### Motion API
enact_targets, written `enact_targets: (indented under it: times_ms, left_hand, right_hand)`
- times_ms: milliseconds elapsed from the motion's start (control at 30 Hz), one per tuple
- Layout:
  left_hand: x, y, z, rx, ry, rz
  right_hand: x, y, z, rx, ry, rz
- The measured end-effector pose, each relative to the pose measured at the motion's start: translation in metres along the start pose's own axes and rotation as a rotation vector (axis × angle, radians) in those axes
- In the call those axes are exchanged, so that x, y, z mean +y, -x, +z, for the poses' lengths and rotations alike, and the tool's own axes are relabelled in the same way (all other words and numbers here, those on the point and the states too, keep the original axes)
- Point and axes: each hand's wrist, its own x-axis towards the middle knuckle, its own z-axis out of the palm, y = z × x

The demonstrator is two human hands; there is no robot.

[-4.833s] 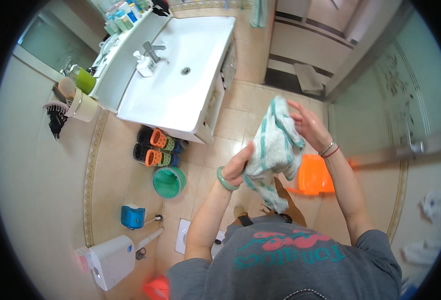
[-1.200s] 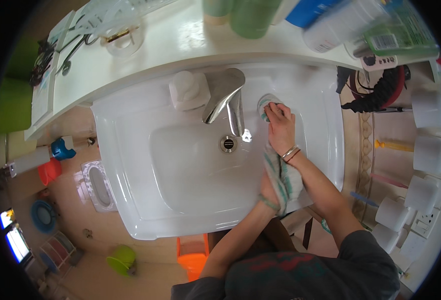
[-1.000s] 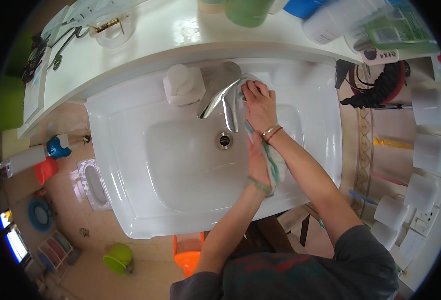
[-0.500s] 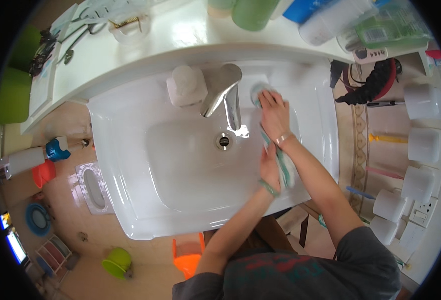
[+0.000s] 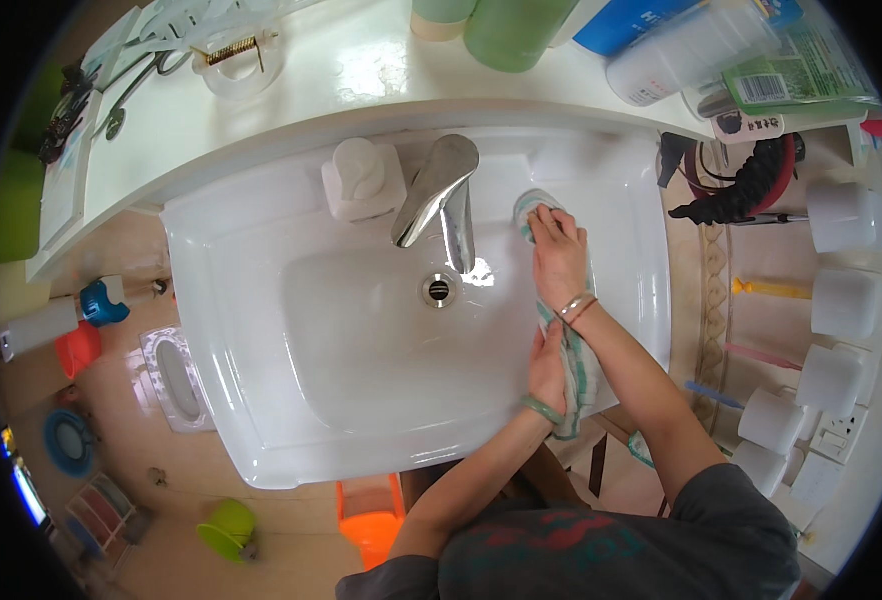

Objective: The person cleans a squat toilet by pouring water from a red basin and scrubbing with a long-handled brush. They then rinse the basin and proceed to clean a white sink, applying a white powder and scrubbing the basin with a cloth.

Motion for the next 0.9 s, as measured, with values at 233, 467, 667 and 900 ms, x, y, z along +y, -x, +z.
enact_targets:
  times_ms: [233, 467, 667, 900]
  left_hand:
    - [0.038, -0.036, 0.002, -0.103, 0.182, 0.035]
    - [0.011, -0.022, 0.014, -0.055, 0.2, 0.052]
    - [-0.047, -0.033, 0.033, -0.024, 0.004, -0.065]
    - [-0.022, -0.024, 0.026, -0.124, -0.068, -0.174]
  right_hand:
    - [-0.016, -0.061, 0.016, 0.082, -0.023, 0.032]
    - [-0.002, -0.061, 0.006, 0.059, -0.171, -0.123]
    - [0.059, -0.003, -0.014, 0.018, -0.022, -0.052]
    - [0.056, 0.011, -0.01, 0.014, 0.139, 0.281]
